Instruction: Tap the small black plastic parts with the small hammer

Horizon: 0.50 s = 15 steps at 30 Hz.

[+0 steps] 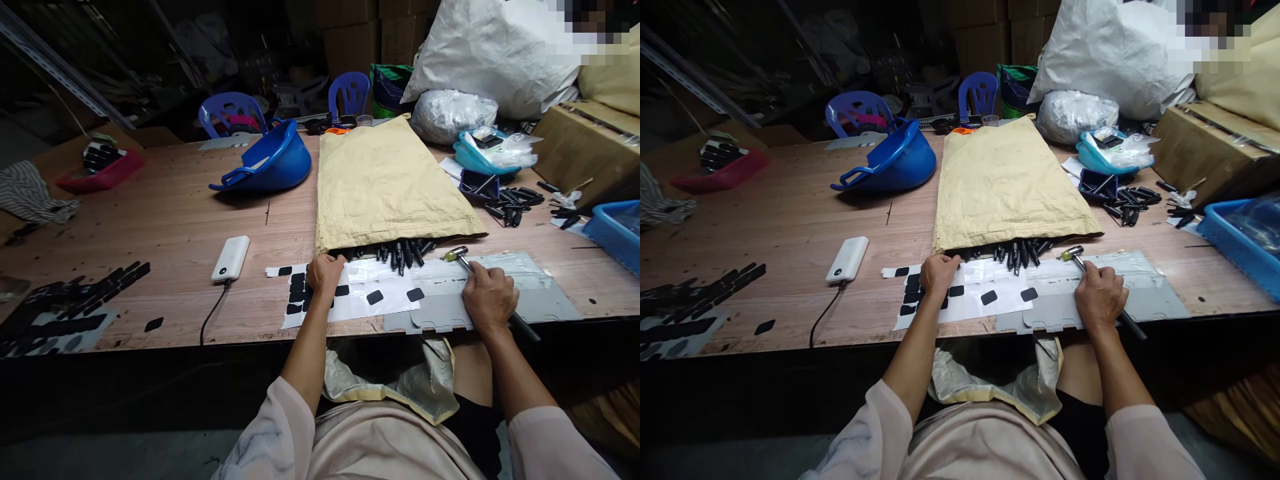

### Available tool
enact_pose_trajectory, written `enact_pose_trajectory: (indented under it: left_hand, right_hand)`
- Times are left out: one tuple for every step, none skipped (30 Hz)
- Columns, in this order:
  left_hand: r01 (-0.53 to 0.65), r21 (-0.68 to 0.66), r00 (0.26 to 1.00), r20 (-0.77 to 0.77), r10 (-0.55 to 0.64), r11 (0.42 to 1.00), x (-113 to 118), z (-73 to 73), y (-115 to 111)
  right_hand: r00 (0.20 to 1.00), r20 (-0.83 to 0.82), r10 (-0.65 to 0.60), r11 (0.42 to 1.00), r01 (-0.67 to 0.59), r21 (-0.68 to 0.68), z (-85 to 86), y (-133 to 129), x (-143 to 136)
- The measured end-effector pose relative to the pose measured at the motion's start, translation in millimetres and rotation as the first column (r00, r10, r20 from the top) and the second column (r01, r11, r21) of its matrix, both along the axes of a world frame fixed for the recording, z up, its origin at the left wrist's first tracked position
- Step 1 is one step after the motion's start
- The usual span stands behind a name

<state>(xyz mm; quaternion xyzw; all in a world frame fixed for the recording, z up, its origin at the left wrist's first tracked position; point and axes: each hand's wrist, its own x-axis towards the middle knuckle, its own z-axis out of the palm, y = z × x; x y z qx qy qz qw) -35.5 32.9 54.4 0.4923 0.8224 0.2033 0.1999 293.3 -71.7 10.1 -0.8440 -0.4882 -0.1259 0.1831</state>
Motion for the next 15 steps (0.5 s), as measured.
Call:
enact_pose_trajectory:
  left_hand:
    - [-0.002, 0.000, 1.000, 0.006, 0.002, 1.000, -2.6, 1.0, -4.9]
    - [0.001, 0.011, 1.000, 0.012, -0.001, 1.000, -4.8, 1.1, -10.9]
    - [0.015, 0.036, 1.000, 0.023, -0.016, 0.999, -6.4, 0.1, -18.1]
    - [0.049, 0.072, 0.998, 0.047, -0.052, 0.996, -7.0, -1.9, -26.0]
    - [0.105, 0.117, 0.990, 0.086, -0.115, 0.988, -6.6, -4.9, -34.2]
    - [0.178, 0.169, 0.971, 0.132, -0.201, 0.969, -4.9, -8.5, -42.3]
    - [0.262, 0.224, 0.937, 0.173, -0.303, 0.939, -2.1, -12.5, -49.7]
    - [0.350, 0.278, 0.891, 0.197, -0.410, 0.895, 1.6, -16.4, -56.1]
    - [0.439, 0.323, 0.835, 0.196, -0.513, 0.838, 5.9, -19.9, -61.2]
    - [0.525, 0.354, 0.778, 0.171, -0.605, 0.774, 10.5, -22.9, -64.8]
    - [0.603, 0.367, 0.721, 0.130, -0.681, 0.708, 15.1, -25.2, -67.0]
    - [0.670, 0.362, 0.669, 0.085, -0.738, 0.648, 19.3, -26.9, -68.0]
    - [0.721, 0.344, 0.626, 0.046, -0.778, 0.601, 23.1, -28.1, -68.2]
    - [0.757, 0.320, 0.597, 0.016, -0.802, 0.570, 26.4, -29.0, -67.8]
    - [0.779, 0.297, 0.580, -0.004, -0.815, 0.553, 29.2, -29.7, -67.2]
  right_hand:
    - [1.000, -0.001, -0.001, 1.000, 0.001, -0.002, 0.1, 0.0, -0.2]
    - [1.000, -0.003, -0.001, 1.000, 0.001, -0.002, 0.3, -0.1, -0.4]
    - [1.000, -0.004, 0.002, 1.000, -0.002, -0.003, 0.5, -0.2, -0.6]
    - [1.000, -0.005, 0.006, 1.000, -0.006, -0.004, 0.7, -0.4, -0.8]
    - [1.000, -0.005, 0.009, 1.000, -0.009, -0.004, 1.0, -0.6, -0.9]
    - [1.000, -0.006, 0.011, 1.000, -0.011, -0.004, 1.3, -0.7, -1.1]
    - [1.000, -0.006, 0.011, 1.000, -0.011, -0.004, 1.5, -0.8, -1.2]
    - [1.000, -0.007, 0.009, 1.000, -0.009, -0.004, 1.6, -0.8, -1.3]
    - [1.000, -0.008, 0.007, 1.000, -0.007, -0.005, 1.6, -0.7, -1.4]
    - [1.000, -0.009, 0.004, 1.000, -0.004, -0.005, 1.6, -0.6, -1.5]
    - [1.000, -0.009, 0.003, 1.000, -0.003, -0.005, 1.6, -0.5, -1.6]
    - [1.000, -0.008, 0.002, 1.000, -0.002, -0.007, 1.5, -0.3, -1.6]
    - [1.000, -0.007, 0.000, 1.000, 0.000, -0.009, 1.5, -0.2, -1.7]
    - [1.000, -0.006, -0.003, 1.000, 0.003, -0.011, 1.5, -0.1, -1.8]
    - [1.000, -0.006, -0.004, 1.000, 0.004, -0.014, 1.6, -0.1, -2.0]
